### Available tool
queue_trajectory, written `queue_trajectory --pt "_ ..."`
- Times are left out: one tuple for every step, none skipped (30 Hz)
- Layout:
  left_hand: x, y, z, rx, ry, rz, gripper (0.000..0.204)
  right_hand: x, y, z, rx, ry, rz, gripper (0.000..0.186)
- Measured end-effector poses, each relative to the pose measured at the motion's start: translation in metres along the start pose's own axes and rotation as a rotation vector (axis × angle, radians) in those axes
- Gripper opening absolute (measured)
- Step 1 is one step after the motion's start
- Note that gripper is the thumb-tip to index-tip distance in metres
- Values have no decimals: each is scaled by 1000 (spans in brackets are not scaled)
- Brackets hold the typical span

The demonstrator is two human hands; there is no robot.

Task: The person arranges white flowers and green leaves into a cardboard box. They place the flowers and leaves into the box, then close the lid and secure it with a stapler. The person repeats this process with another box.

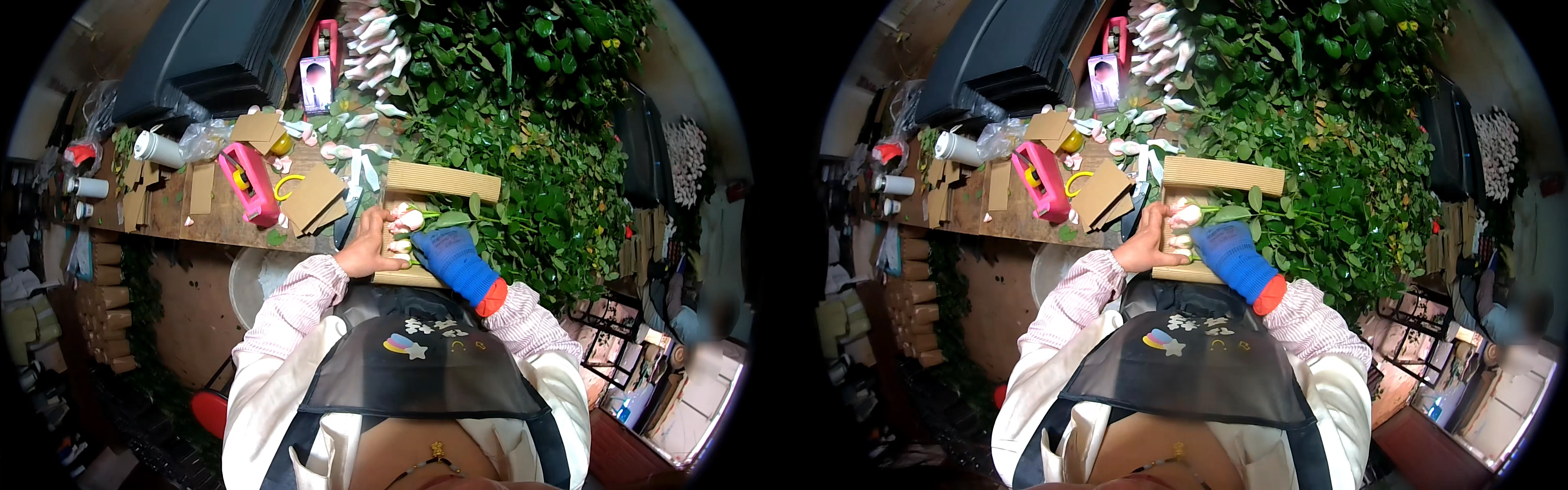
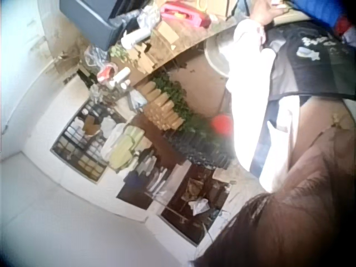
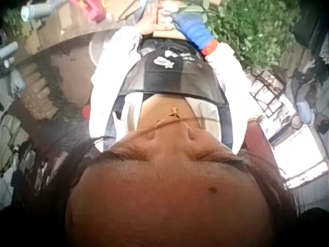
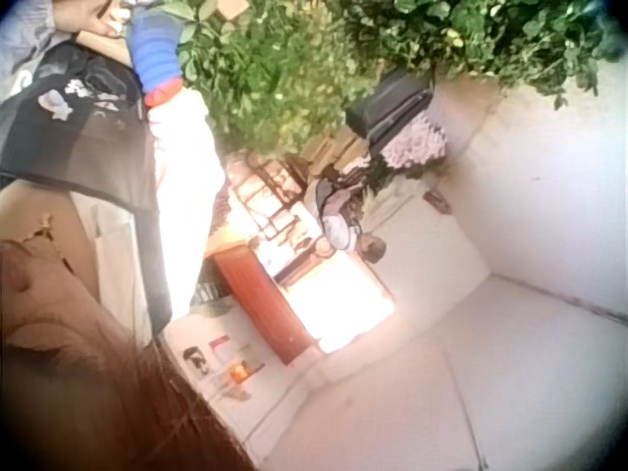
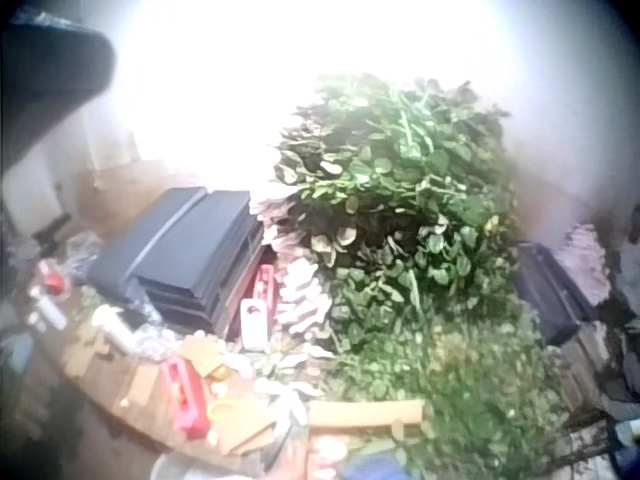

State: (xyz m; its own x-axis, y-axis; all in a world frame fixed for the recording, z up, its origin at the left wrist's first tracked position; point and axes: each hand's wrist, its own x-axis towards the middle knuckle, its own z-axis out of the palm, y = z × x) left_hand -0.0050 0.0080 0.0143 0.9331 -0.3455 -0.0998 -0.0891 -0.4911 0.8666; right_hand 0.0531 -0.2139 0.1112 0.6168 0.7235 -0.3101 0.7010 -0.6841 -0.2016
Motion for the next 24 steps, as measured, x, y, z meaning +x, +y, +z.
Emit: queue_trajectory --pt "0 2 -1 -4 -2 -10 107 2 1 2 -3 -29 3 20" --pt "2 2 -1 -24 10 -16 103 4 2 6 -6 -57 6 20" --pt "3 2 -1 -45 23 -22 100 4 2 8 -10 -87 9 20" --pt "4 2 -1 -65 36 -27 96 4 2 8 0 -74 -6 20" --pt "4 4 0 -86 98 -42 91 3 2 8 10 -62 -20 19" --pt "4 6 3 -109 165 -55 85 4 3 5 15 -49 -37 19" --pt "4 9 6 -132 232 -69 80 0 3 0 29 -31 7 19" --pt "2 13 10 -129 294 -71 70 -7 2 -6 43 -13 49 19" --pt "1 11 11 -123 295 -54 70 -11 0 -13 57 5 90 20" --pt "0 9 13 -116 297 -37 70 -11 -1 -15 90 71 113 20" --pt "-2 7 14 -109 300 -20 70 -9 -2 -16 122 137 135 20" --pt "-1 11 13 -120 313 -22 67 -8 -4 -17 156 206 162 21" --pt "-2 12 13 -127 301 -35 68 -3 -3 -13 118 174 164 21" --pt "-3 12 14 -133 289 -48 68 5 1 -3 79 142 166 21" --pt "-1 12 14 -137 280 -57 69 11 6 8 38 114 167 21" --pt "-1 8 14 -154 252 -58 66 13 8 15 48 140 147 22" --pt "-1 6 16 -170 251 -73 62 13 11 19 28 116 130 20" --pt "0 11 14 -185 249 -88 58 12 10 16 10 92 114 20" --pt "0 14 13 -200 246 -103 55 12 9 12 -8 68 99 20" --pt "2 12 14 -203 267 -128 51 12 7 10 -22 45 98 21" --pt "4 10 16 -213 291 -150 46 12 6 8 -42 18 98 22" --pt "6 8 19 -222 314 -173 42 12 6 6 -63 -8 97 23" --pt "8 7 23 -236 341 -172 40 8 6 5 -53 -13 129 25" --pt "9 7 24 -245 370 -176 38 2 4 6 -40 -16 155 29"
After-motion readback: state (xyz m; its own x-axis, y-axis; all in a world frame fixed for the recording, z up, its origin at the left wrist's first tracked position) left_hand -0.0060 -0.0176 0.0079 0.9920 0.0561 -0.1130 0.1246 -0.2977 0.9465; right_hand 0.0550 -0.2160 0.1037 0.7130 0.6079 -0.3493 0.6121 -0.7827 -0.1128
